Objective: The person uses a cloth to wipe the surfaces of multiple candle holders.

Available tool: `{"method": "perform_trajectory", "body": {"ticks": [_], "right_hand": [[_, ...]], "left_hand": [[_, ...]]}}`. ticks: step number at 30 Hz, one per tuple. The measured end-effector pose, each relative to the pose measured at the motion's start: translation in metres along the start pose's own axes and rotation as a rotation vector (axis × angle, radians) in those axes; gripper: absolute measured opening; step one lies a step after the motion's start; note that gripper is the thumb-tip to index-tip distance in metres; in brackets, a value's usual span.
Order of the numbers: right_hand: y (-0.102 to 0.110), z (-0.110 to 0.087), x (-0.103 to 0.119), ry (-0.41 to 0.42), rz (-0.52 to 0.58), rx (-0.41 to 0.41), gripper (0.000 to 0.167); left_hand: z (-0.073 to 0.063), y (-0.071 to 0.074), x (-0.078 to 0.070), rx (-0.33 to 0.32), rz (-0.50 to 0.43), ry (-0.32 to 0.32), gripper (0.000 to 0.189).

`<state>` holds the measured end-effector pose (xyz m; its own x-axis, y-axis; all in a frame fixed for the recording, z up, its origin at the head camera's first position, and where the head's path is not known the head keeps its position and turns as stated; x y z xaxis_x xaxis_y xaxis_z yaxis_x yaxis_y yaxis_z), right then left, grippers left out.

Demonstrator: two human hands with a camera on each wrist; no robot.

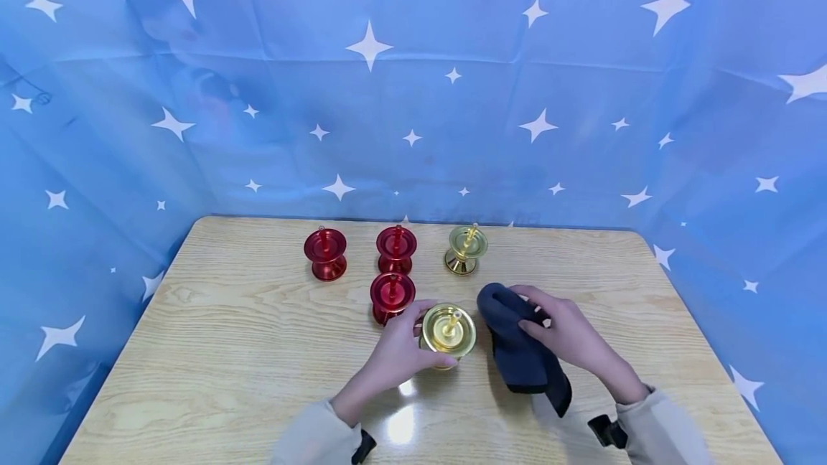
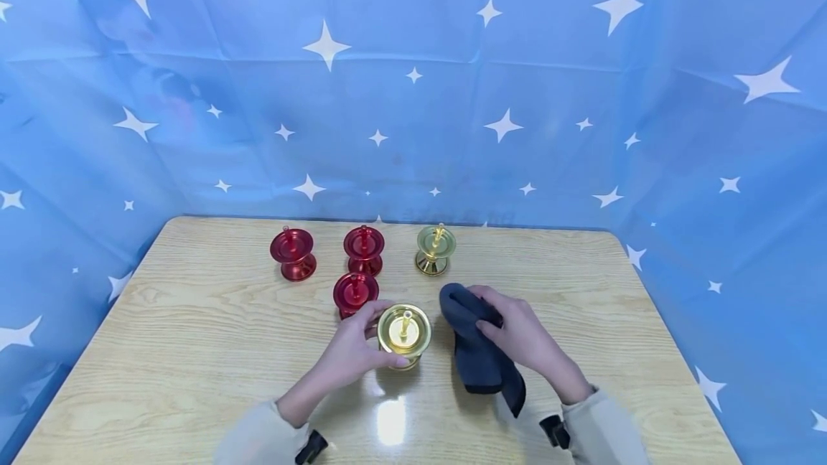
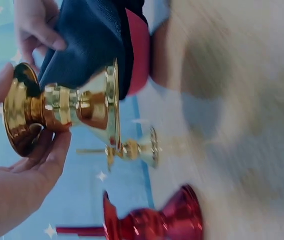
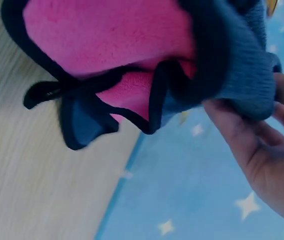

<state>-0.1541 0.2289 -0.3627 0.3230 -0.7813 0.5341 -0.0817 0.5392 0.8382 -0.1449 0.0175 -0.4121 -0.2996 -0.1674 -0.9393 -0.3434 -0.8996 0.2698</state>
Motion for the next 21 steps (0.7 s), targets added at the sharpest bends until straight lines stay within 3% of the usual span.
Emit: {"method": "perform_trajectory", "body": {"ticks": [6, 11, 15, 21], "right_hand": [[0.003, -0.003, 0.032, 0.033, 0.066, -0.032, 0.049], [0.007, -0.005, 0.047, 0.069, 0.118, -0.078, 0.046], [0.004, -0.005, 0.053, 0.068, 0.176, -0.058, 0.043], [-0.003, -0.004, 0.056, 0.085, 0.264, 0.004, 0.042]], "left_hand": [[0.01, -0.012, -0.008, -0.001, 0.009, -0.002, 0.078], [0.014, -0.014, -0.012, -0.009, 0.047, -0.019, 0.079], [0.015, -0.013, -0.017, -0.01, 0.107, -0.034, 0.081], [0.018, -0.008, -0.027, -0.001, 0.109, -0.046, 0.08]]}}
Point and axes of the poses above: each hand's wrist, its own z-axis towards the middle knuckle, its own y-axis out of the back of the hand, x = y × z, the point moved 7 cm from there along z, towards the middle knuckle, and after that the axes turned 11 degrees about -y, right-handed, at the moved point
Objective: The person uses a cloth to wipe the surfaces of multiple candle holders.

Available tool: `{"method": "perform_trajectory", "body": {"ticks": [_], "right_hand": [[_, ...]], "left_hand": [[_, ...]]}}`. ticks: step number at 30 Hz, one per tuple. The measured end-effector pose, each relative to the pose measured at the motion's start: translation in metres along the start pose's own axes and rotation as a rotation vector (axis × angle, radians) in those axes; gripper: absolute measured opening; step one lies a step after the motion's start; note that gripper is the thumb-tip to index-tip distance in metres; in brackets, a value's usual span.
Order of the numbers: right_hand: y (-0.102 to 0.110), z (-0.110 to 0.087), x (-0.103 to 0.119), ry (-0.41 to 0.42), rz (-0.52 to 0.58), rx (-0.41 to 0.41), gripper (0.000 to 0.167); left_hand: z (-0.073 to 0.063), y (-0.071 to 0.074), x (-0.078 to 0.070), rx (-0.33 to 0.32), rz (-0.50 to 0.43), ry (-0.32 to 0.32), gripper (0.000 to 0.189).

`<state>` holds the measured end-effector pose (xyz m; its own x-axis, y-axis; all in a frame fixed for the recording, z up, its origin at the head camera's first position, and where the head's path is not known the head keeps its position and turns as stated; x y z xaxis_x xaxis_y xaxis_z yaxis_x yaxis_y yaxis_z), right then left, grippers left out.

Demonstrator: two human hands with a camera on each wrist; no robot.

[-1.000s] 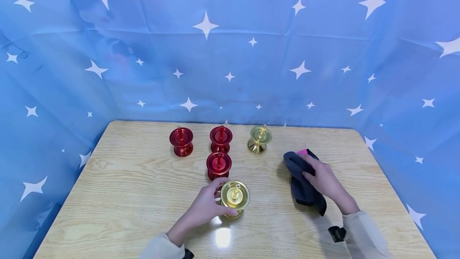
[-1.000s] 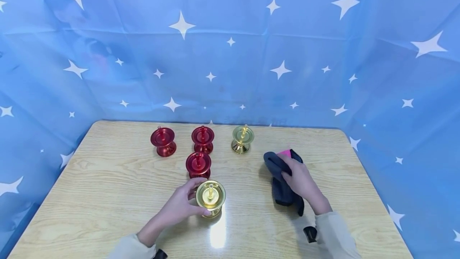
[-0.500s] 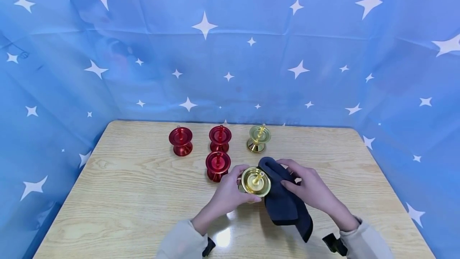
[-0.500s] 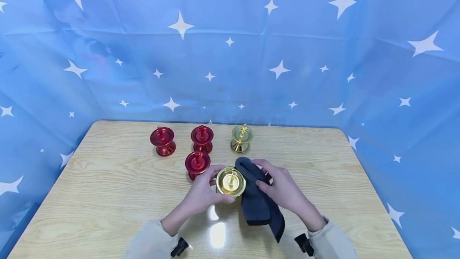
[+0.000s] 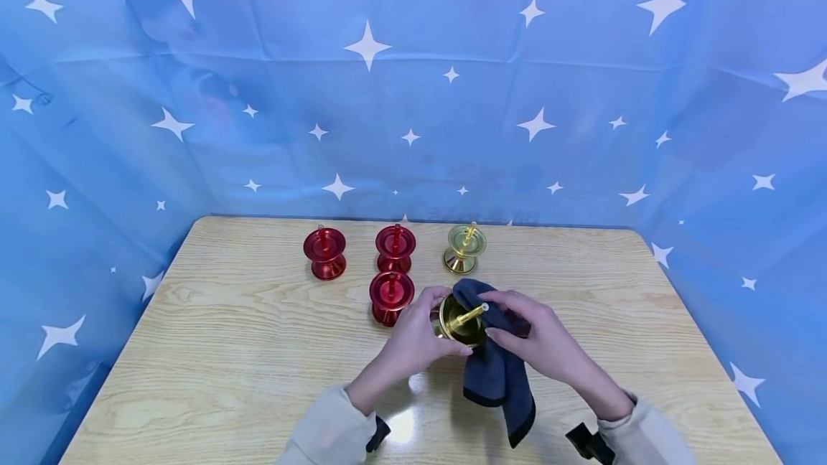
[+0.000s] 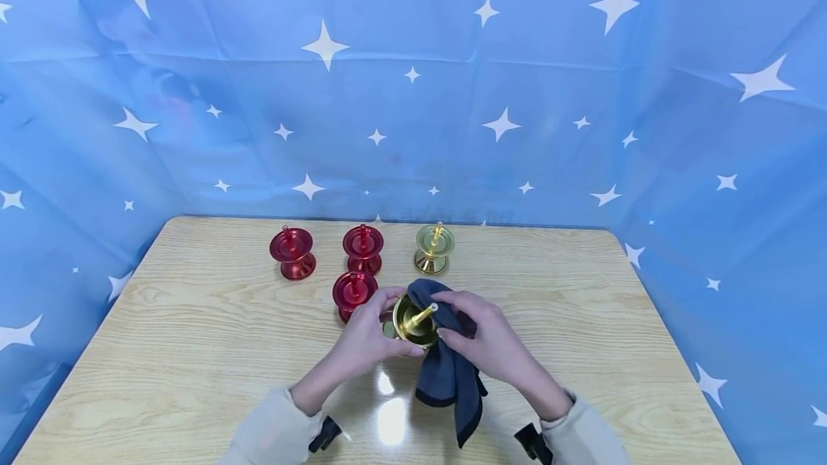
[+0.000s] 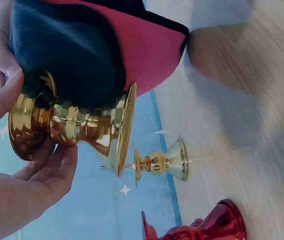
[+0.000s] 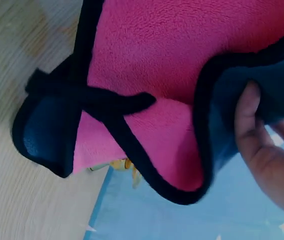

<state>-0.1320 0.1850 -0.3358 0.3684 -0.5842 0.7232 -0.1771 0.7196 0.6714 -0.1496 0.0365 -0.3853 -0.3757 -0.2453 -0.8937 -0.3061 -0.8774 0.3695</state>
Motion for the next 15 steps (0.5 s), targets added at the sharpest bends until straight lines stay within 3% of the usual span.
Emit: {"method": "perform_trajectory", "body": {"ticks": [4, 8, 11, 15], "right_hand": [[-0.0016, -0.0016, 0.0033, 0.076, 0.09, 0.126, 0.044], [0.001, -0.0042, 0.004, 0.102, 0.171, 0.244, 0.046], [0.0031, -0.0034, 0.0033, 0.117, 0.164, 0.226, 0.049], [0.0052, -0.0012, 0.0019, 0.126, 0.049, 0.1, 0.053]], "left_hand": [[0.0011, 0.0049, -0.0011, 0.008, -0.012, 0.014, 0.078], [0.0027, 0.0079, -0.0026, 0.031, -0.03, 0.019, 0.078], [0.0043, 0.0079, -0.0056, 0.063, -0.041, 0.004, 0.077], [0.0058, 0.0065, -0.0084, 0.096, -0.069, -0.009, 0.075]]}}
Point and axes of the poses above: each hand's wrist, its own z-axis towards the middle knuckle, its own y-axis out of the back of the hand, x = y × z, the point moved 7 cm from there along z, towards the middle knuckle, and after that the axes turned 11 degrees about -y, right-handed, at the moved point
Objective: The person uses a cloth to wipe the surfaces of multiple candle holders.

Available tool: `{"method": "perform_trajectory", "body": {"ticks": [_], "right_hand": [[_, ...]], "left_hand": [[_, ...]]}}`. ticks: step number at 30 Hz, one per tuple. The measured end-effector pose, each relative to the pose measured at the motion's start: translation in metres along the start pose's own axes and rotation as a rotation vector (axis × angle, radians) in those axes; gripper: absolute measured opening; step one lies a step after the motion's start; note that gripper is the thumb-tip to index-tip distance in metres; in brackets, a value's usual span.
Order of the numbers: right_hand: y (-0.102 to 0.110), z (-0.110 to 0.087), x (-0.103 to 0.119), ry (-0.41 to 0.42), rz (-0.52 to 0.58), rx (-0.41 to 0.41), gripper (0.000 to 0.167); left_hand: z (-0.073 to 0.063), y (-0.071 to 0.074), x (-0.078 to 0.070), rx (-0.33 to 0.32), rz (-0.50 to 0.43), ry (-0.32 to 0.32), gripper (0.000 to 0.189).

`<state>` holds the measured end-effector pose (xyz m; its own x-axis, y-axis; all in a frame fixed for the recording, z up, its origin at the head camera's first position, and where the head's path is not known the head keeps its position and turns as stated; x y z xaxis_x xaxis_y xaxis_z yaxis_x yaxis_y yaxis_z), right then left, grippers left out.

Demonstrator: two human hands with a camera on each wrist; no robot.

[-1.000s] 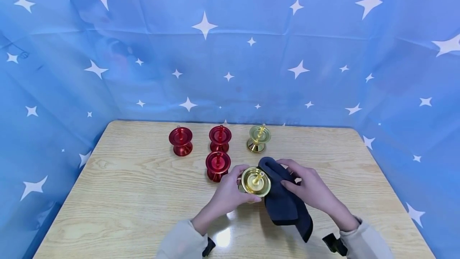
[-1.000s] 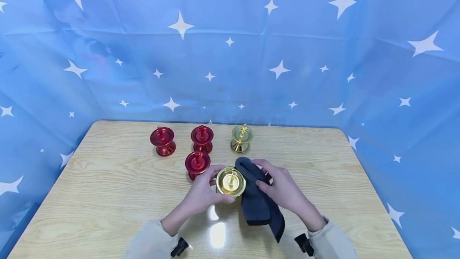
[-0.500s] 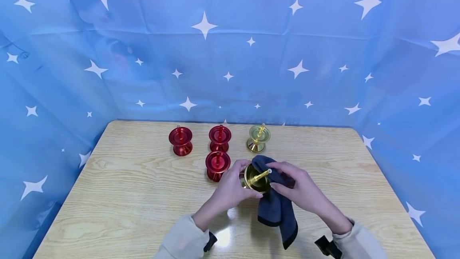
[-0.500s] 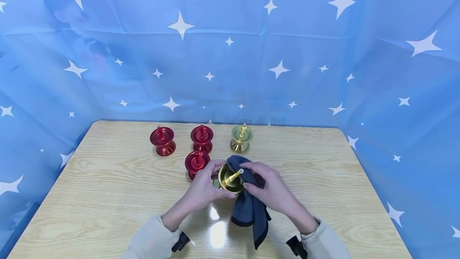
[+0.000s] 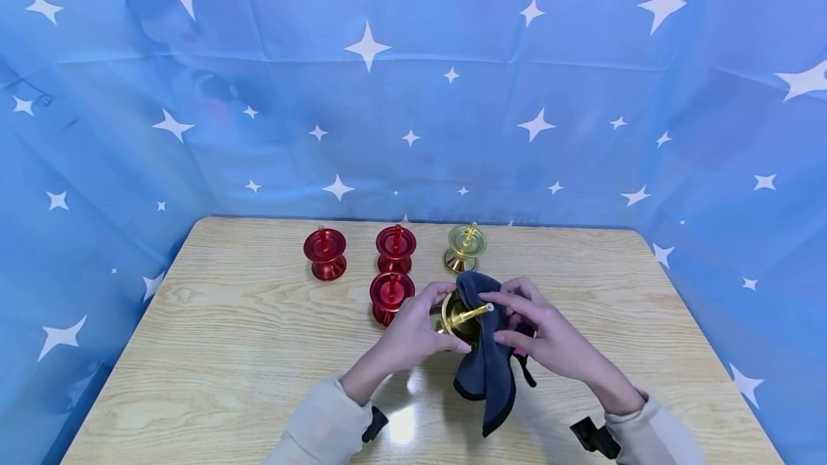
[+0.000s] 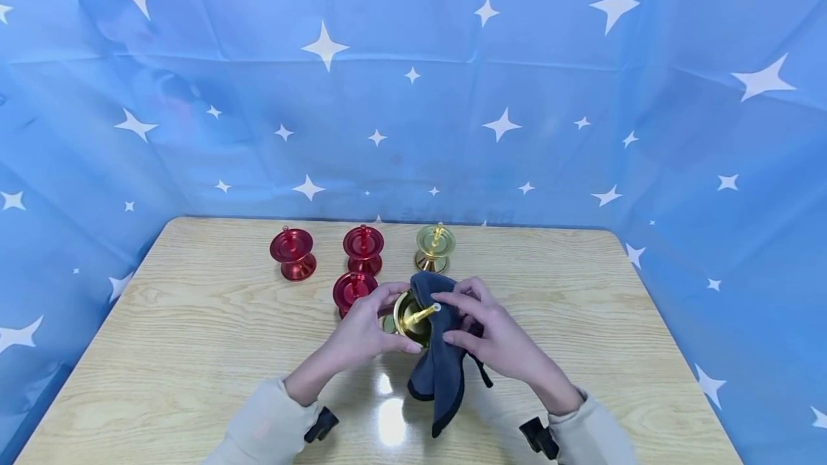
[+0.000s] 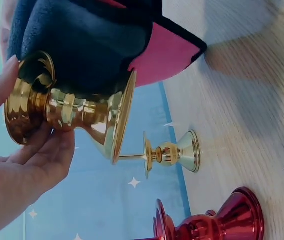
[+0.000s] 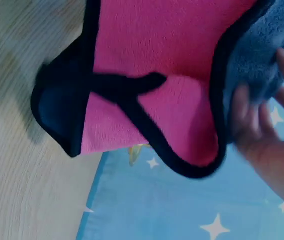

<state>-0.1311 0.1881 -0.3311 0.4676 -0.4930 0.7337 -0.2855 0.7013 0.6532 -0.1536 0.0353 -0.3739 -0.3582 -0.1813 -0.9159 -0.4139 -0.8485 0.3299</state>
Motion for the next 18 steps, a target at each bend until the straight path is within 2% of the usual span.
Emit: {"method": "perform_trajectory", "body": {"ticks": [2, 5, 9, 13, 18], "right_hand": [[0.0002, 0.0003, -0.0028, -0.036, -0.054, -0.04, 0.055], [-0.001, 0.0003, -0.006, -0.112, -0.098, -0.051, 0.06], [-0.0051, 0.0015, -0.0088, -0.179, -0.078, -0.053, 0.067], [-0.0066, 0.0034, -0.008, -0.177, -0.045, -0.094, 0.062], [-0.007, 0.0044, -0.0022, -0.126, -0.075, -0.152, 0.052]], "left_hand": [[0.0004, -0.0008, -0.0006, 0.011, -0.02, -0.006, 0.074], [0.0009, -0.0017, -0.0026, 0.024, -0.016, -0.024, 0.074], [0.001, -0.0034, -0.0046, 0.031, -0.007, -0.029, 0.075], [-0.0002, -0.0041, -0.0068, 0.028, 0.006, -0.044, 0.073], [-0.0015, -0.0029, -0.0095, 0.03, 0.049, -0.069, 0.07]]}}
Point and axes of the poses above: each hand's wrist, its own z-axis towards the middle knuckle, its own y-axis out of the back of the hand, x = y × z, the point moved 7 cm from there along z, towards the middle knuckle, and after that the axes turned 11 degrees about -y, right-handed, at the moved point
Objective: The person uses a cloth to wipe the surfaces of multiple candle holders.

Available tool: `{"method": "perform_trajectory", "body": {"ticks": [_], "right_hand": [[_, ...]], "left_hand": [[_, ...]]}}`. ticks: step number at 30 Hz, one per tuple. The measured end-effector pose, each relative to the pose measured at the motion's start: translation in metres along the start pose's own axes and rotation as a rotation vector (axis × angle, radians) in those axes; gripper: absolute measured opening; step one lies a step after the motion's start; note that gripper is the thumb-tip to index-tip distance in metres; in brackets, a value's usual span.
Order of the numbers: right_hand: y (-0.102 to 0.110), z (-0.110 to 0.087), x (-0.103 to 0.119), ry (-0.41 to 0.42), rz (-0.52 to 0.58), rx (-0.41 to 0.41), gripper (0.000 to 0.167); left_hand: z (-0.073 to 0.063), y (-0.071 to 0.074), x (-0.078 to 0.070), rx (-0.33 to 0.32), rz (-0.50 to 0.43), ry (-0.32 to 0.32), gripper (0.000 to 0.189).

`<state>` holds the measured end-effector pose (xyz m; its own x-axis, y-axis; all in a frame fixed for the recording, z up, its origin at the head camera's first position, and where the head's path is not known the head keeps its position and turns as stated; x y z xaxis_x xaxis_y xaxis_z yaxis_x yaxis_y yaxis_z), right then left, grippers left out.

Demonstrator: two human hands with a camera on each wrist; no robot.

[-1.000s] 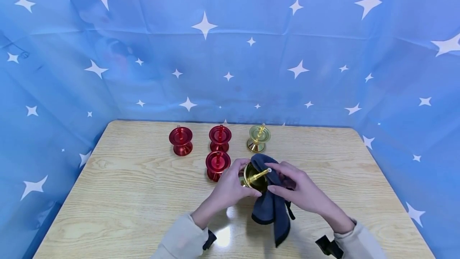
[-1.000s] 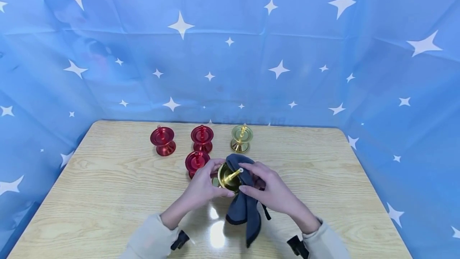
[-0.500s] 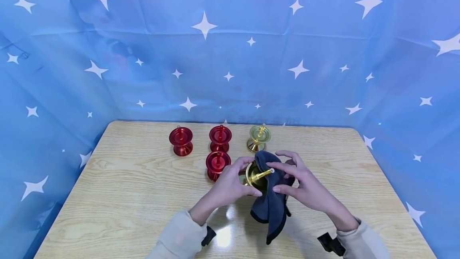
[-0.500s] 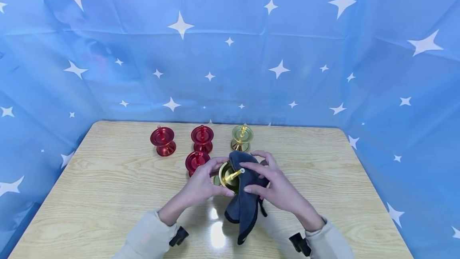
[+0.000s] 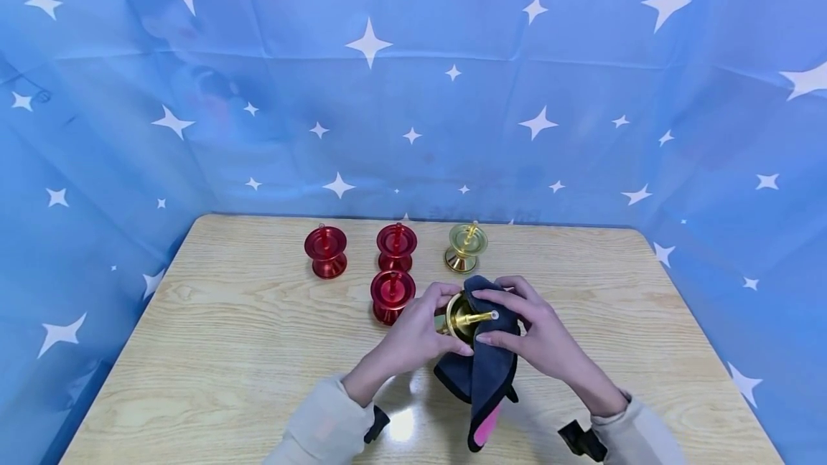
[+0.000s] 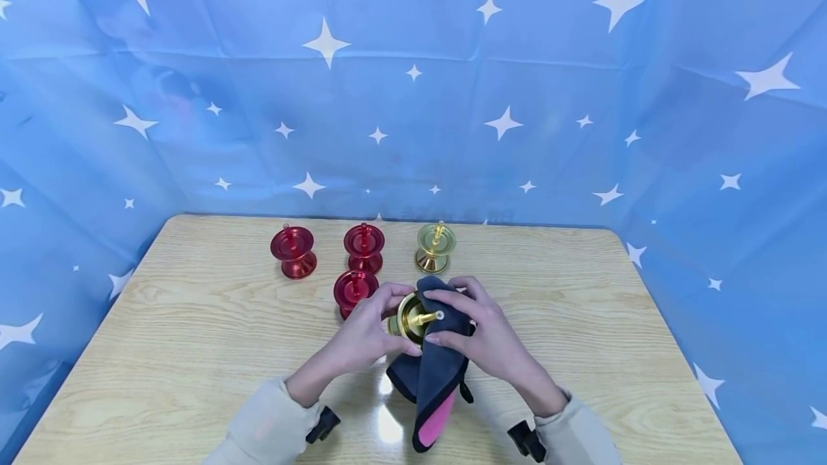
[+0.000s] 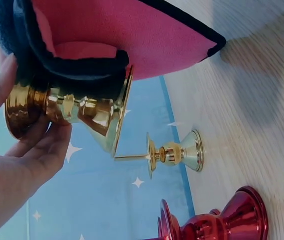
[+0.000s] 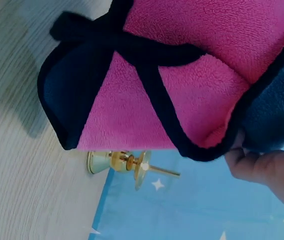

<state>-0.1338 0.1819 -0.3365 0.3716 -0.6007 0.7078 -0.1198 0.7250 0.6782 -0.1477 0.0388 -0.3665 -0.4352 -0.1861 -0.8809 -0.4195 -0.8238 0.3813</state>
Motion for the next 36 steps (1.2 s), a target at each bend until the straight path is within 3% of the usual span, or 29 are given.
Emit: {"method": "perform_trajectory", "body": {"ticks": [8, 12, 23, 36], "right_hand": [[-0.003, -0.001, 0.009, 0.113, -0.066, -0.038, 0.047], [-0.005, 0.0, 0.008, 0.136, -0.029, -0.031, 0.044], [-0.01, 0.001, -0.005, 0.075, 0.059, -0.067, 0.033], [-0.006, 0.001, -0.008, 0.037, 0.118, -0.048, 0.026]], "left_hand": [[0.001, 0.0, 0.002, 0.033, -0.003, -0.01, 0.066], [0.002, -0.002, 0.002, 0.05, -0.008, -0.015, 0.064], [0.001, -0.004, 0.002, 0.051, 0.019, -0.04, 0.065], [0.001, -0.005, 0.004, 0.088, 0.016, -0.051, 0.065]]}}
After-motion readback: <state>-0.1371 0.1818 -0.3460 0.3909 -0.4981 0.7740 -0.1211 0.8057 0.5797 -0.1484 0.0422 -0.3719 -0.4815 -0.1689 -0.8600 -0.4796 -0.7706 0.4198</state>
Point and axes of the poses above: each hand's wrist, its own z-axis towards the middle knuckle, its own y-axis out of the back of the hand, x = y × z, the point moved 7 cm from there along z, towards the middle knuckle, and after that the axes turned 11 degrees about -y, right-handed, at the moved point
